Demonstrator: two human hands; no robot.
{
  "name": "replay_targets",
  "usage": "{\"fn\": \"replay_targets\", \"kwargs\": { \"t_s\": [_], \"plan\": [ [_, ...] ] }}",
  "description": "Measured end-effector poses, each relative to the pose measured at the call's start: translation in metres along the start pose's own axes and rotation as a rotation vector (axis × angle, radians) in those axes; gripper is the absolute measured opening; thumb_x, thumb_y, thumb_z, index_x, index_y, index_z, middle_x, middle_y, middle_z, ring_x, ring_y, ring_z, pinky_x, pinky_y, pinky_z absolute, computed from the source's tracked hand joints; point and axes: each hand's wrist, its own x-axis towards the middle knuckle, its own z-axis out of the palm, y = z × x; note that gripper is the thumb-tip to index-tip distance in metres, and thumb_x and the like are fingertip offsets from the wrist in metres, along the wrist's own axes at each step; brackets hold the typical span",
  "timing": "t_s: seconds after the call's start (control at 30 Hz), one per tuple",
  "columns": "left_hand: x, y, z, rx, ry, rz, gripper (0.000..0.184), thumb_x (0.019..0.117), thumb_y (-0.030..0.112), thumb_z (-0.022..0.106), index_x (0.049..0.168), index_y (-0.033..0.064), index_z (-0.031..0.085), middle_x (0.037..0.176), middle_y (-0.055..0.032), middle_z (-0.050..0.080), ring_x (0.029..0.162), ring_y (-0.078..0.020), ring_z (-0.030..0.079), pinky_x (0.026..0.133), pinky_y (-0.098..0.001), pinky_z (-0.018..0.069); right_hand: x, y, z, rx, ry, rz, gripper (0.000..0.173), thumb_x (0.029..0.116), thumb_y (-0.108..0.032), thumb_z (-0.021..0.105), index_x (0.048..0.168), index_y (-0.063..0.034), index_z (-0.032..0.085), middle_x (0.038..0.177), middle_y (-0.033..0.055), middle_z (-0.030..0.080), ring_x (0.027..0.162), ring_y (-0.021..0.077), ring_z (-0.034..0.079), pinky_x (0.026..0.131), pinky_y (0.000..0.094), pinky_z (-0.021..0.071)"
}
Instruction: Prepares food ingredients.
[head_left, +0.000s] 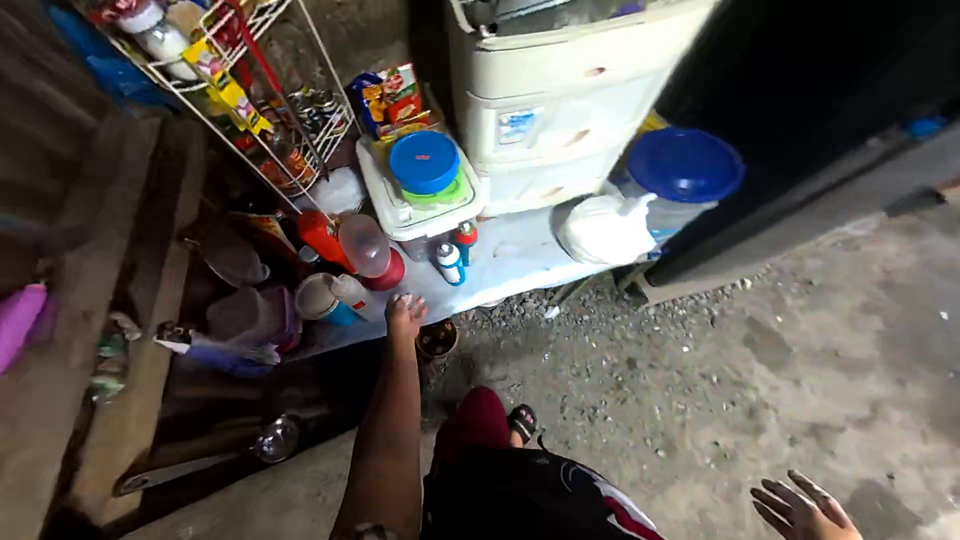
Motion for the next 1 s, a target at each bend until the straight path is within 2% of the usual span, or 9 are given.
{"fn": "replay_targets", "kwargs": {
  "t_s": [0.13,0.27,0.37,0.57,0.7,0.8,0.87,0.93,1.0],
  "plan": [
    [0.053,0.013,0.012,-0.171,0.146,-0.048,0.039,0.1061,0.014,0.045,0.144,0.0044,0.039,0.128,-0.022,0.054,0.098,-0.0305,0.063,0.079,-0.0448,0.0563,0.059,-0.069,0.055,-0.182,-0.102,-0.011,0.053,0.1058,-0.011,0.052,0.156,-0.0101,0.034,0.118,0.016,0.063,0.079,0.0179,0.069,0.067,0.0346,0.0584],
    [0.105,0.025,0.022,-0.285,0.207,-0.092,0.041,0.1047,0.014,0.046,0.144,0.0046,0.039,0.13,-0.022,0.053,0.101,-0.0298,0.062,0.082,-0.0442,0.0559,0.094,-0.11,0.11,-0.252,-0.149,0.0,0.056,0.1058,-0.011,0.05,0.158,-0.01,0.031,0.12,0.0168,0.06,0.082,0.0191,0.069,0.068,0.0357,0.0586],
    [0.121,0.022,0.022,-0.392,0.285,-0.114,0.039,0.1039,0.011,0.046,0.142,0.0052,0.041,0.13,-0.0213,0.053,0.102,-0.0304,0.061,0.083,-0.0449,0.0559,0.095,-0.129,0.141,-0.361,-0.177,0.077,0.056,0.1072,-0.011,0.048,0.16,-0.0107,0.027,0.13,0.0207,0.055,0.091,0.0231,0.067,0.075,0.0396,0.0578],
    [0.125,0.031,0.037,-0.462,0.403,-0.09,0.034,0.1029,0.006,0.045,0.137,0.0052,0.045,0.119,-0.0183,0.055,0.094,-0.027,0.061,0.078,-0.0426,0.0552,0.114,-0.159,0.187,-0.541,-0.224,0.091,0.057,0.1065,-0.009,0.048,0.16,-0.0101,0.028,0.137,0.0261,0.056,0.096,0.0253,0.069,0.079,0.0406,0.0576],
    [0.104,0.05,0.053,-0.331,0.47,0.013,0.037,0.1012,0.002,0.047,0.138,0.004,0.045,0.116,-0.0191,0.054,0.092,-0.0276,0.059,0.078,-0.043,0.0545,0.136,-0.18,0.209,-0.68,-0.285,0.018,0.056,0.1049,-0.007,0.053,0.158,-0.0062,0.035,0.135,0.0284,0.058,0.098,0.0292,0.069,0.082,0.0444,0.0581],
    [0.092,0.066,0.055,-0.181,0.496,0.102,0.037,0.1082,0.013,0.045,0.145,0.0073,0.045,0.126,-0.0189,0.056,0.098,-0.0279,0.062,0.082,-0.0436,0.0554,0.167,-0.185,0.22,-0.793,-0.336,-0.079,0.054,0.103,-0.007,0.058,0.155,-0.0051,0.042,0.129,0.0293,0.063,0.099,0.0346,0.07,0.083,0.0503,0.0577],
    [0.089,0.075,0.049,-0.047,0.469,0.18,0.04,0.1063,0.006,0.042,0.146,0.0085,0.048,0.135,-0.0181,0.054,0.105,-0.0292,0.062,0.084,-0.046,0.0545,0.185,-0.191,0.23,-0.87,-0.374,-0.133,0.052,0.1027,-0.008,0.06,0.153,-0.0032,0.046,0.129,0.0315,0.064,0.106,0.0422,0.07,0.09,0.058,0.0559],
    [0.089,0.084,0.039,0.129,0.416,0.236,0.045,0.1044,0.0,0.042,0.148,0.0091,0.048,0.144,-0.0185,0.052,0.112,-0.0311,0.062,0.088,-0.0482,0.0543,0.188,-0.201,0.244,-0.895,-0.415,-0.159,0.051,0.1025,-0.007,0.06,0.152,-0.0011,0.046,0.13,0.0332,0.063,0.11,0.0444,0.067,0.093,0.0595,0.0537],
    [0.097,0.096,0.024,0.37,0.372,0.316,0.046,0.1012,-0.003,0.045,0.146,0.0079,0.053,0.144,-0.02,0.054,0.111,-0.0315,0.064,0.089,-0.0492,0.0558,0.191,-0.207,0.256,-0.887,-0.45,-0.163,0.051,0.1016,-0.004,0.06,0.151,0.0006,0.047,0.132,0.0346,0.061,0.112,0.0441,0.066,0.095,0.0586,0.0529]
  ]
}}
